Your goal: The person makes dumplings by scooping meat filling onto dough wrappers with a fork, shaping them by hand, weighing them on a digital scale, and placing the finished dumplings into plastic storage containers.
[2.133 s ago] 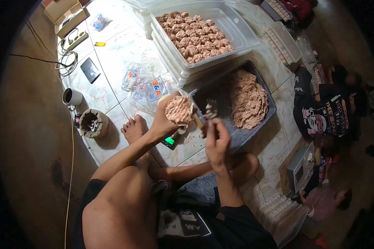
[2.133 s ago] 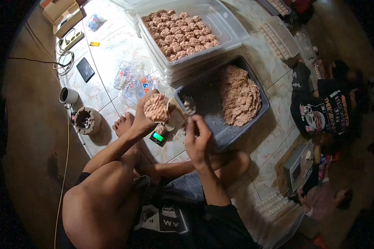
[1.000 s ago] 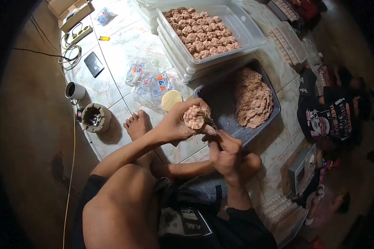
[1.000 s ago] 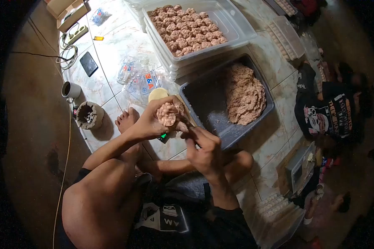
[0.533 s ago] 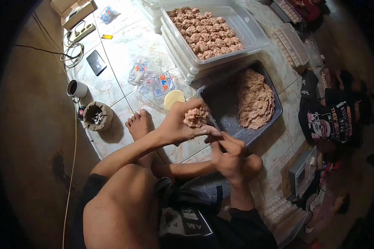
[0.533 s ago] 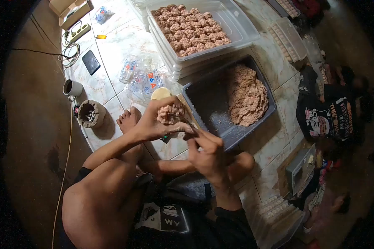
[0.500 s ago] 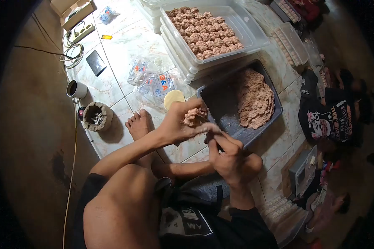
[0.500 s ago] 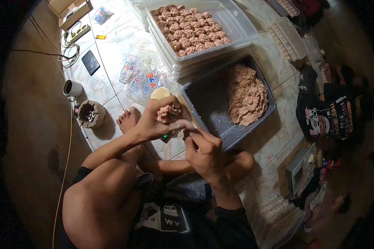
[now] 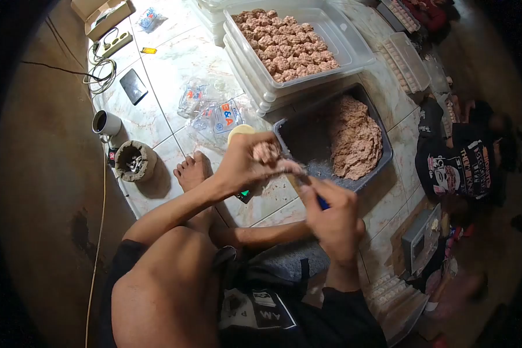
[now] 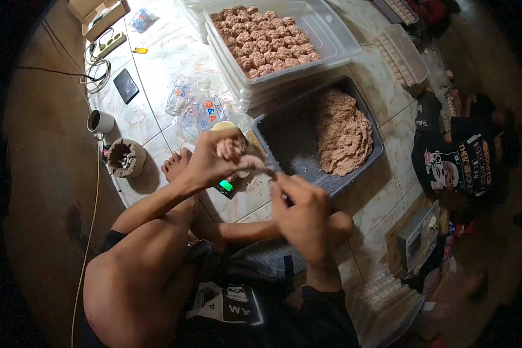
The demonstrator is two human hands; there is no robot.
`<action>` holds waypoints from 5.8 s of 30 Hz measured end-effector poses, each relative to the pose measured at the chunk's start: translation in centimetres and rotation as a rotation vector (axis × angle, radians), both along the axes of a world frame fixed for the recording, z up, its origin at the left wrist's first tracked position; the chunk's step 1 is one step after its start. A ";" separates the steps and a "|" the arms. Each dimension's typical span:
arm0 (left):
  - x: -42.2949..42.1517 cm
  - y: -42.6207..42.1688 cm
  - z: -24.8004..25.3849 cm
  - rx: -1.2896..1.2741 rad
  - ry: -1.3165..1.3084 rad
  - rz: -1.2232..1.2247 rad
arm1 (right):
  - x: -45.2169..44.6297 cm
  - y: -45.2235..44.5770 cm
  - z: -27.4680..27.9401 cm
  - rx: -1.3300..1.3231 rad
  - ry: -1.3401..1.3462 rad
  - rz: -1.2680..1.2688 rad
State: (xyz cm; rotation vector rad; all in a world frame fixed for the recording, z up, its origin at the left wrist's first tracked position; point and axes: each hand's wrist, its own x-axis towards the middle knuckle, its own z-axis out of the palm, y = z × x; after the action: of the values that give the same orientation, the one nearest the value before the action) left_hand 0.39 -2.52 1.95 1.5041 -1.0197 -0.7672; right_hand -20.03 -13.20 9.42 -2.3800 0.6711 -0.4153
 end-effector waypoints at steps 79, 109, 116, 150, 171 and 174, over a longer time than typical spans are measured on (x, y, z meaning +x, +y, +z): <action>-0.8 -0.4 1.7 -0.394 -0.570 0.429 | 0.8 2.5 2.6 -0.151 -0.130 0.078; 1.0 -0.5 0.7 -0.312 -0.197 0.135 | 1.7 2.9 2.4 -0.063 -0.118 0.026; -0.1 -0.6 1.6 -0.234 -0.520 0.386 | 2.1 4.1 3.2 -0.039 -0.073 0.021; 2.2 0.1 1.5 -0.131 0.234 0.269 | -1.1 1.1 2.7 -0.111 -0.143 -0.209; 3.3 2.8 2.1 -0.314 0.122 0.403 | 2.3 3.4 -19.3 -0.022 0.103 0.122; 2.5 2.9 2.1 -0.232 -0.026 0.284 | 2.7 2.9 -21.7 -0.023 0.097 0.108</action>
State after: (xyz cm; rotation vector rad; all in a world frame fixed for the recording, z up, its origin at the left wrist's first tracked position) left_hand 2.90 0.35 4.09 1.4197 -0.8575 -0.4147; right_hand -17.35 -10.32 -12.27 -2.4583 0.5799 -0.2638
